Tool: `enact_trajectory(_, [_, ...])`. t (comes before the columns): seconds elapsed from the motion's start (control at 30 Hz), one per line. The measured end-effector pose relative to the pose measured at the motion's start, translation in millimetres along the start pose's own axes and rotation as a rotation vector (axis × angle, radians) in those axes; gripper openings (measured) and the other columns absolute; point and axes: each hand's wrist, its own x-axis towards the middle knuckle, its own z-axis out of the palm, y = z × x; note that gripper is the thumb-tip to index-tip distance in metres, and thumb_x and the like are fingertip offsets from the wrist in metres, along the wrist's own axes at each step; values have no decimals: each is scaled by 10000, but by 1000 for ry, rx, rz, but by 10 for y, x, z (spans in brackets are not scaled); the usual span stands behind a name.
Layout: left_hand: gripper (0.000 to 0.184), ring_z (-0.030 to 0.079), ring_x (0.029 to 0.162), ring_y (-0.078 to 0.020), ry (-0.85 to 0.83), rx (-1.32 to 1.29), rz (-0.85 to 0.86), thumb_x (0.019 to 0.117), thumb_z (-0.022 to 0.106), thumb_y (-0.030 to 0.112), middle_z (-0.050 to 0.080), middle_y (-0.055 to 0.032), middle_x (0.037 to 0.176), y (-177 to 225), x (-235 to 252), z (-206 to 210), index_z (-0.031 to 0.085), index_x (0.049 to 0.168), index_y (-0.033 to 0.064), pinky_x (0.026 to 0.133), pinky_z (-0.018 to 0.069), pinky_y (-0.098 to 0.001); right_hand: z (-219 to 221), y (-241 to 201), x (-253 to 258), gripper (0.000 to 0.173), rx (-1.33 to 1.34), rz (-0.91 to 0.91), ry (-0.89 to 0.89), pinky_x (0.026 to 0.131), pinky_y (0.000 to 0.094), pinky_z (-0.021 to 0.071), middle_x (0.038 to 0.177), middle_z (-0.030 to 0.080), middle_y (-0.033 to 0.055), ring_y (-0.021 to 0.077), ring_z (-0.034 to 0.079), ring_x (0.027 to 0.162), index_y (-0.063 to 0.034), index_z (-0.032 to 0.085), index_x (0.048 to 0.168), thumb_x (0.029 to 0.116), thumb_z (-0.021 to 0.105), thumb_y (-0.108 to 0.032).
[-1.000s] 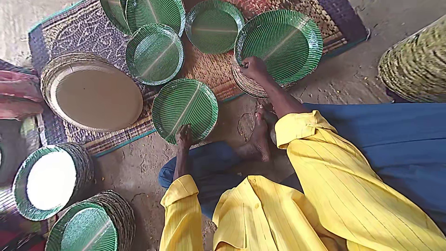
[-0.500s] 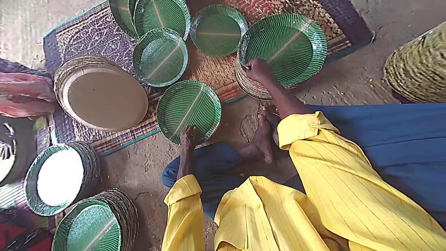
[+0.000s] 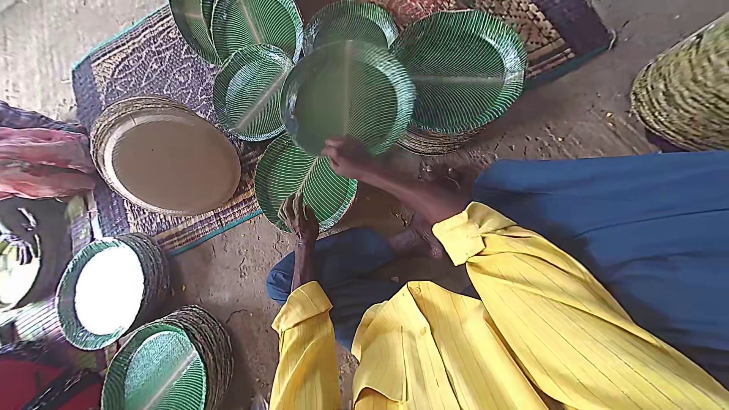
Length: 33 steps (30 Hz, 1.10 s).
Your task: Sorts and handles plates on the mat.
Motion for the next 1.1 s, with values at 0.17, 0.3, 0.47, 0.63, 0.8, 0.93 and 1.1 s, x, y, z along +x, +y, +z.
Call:
enact_trajectory(0.17, [375, 515, 1341, -437, -269, 87, -112, 1013, 527, 181, 595, -251, 1387, -14, -35, -95, 662, 1322, 14, 1136, 350, -613, 857, -324, -275, 220, -122, -180, -674, 995, 585, 445, 1161, 690, 203, 400, 632, 1117, -1, 715, 1119, 923, 702, -100])
enact_trajectory(0.3, [363, 549, 1290, -403, -570, 152, -192, 1064, 484, 273, 631, -197, 1336, -1, -19, -86, 699, 1275, 72, 1078, 394, -620, 728, -198, -266, 149, -53, -255, -677, 939, 593, 467, 1132, 697, 190, 392, 644, 1096, -25, 739, 1050, 927, 712, -105])
enact_trajectory(0.47, [369, 612, 1215, -396, -588, 220, -207, 1068, 491, 312, 683, -203, 1237, 126, 27, -111, 720, 1220, 66, 1052, 435, -603, -112, 461, -4, 259, 44, 49, -252, 1015, 584, 487, 1247, 684, 182, 363, 637, 1196, -71, 746, 1193, 1000, 634, -203])
enact_trajectory(0.63, [377, 687, 1097, -386, -545, 175, -207, 1069, 484, 275, 723, -216, 1141, 108, -16, -97, 711, 1227, 18, 1031, 460, -600, -790, 1134, -154, 386, 76, 601, 249, 978, 562, 511, 1286, 641, 220, 377, 643, 1158, -55, 665, 1312, 984, 644, -257])
enact_trajectory(0.8, [329, 706, 998, -406, -562, 26, -152, 1054, 503, 183, 728, -233, 1086, 218, 195, -21, 718, 1222, -2, 961, 491, -614, -772, 1479, -347, 508, 179, 808, 153, 987, 617, 481, 1241, 665, 235, 405, 626, 1185, -12, 659, 1285, 954, 714, -394])
enact_trajectory(0.93, [323, 720, 957, -404, -480, -123, -83, 1061, 497, 172, 736, -236, 1029, 149, 462, 121, 718, 1190, -25, 898, 535, -600, -740, 1499, -249, 419, 150, 794, 84, 913, 632, 506, 1153, 701, 203, 389, 662, 1103, -53, 716, 1179, 931, 731, -390])
enact_trajectory(1.1, [336, 725, 982, -387, -497, -232, -106, 1076, 483, 169, 733, -249, 1063, -93, 488, 270, 702, 1197, -56, 922, 551, -563, -747, 1438, -219, 375, 157, 810, 93, 917, 614, 507, 1137, 702, 210, 384, 666, 1087, -30, 702, 1190, 945, 716, -314])
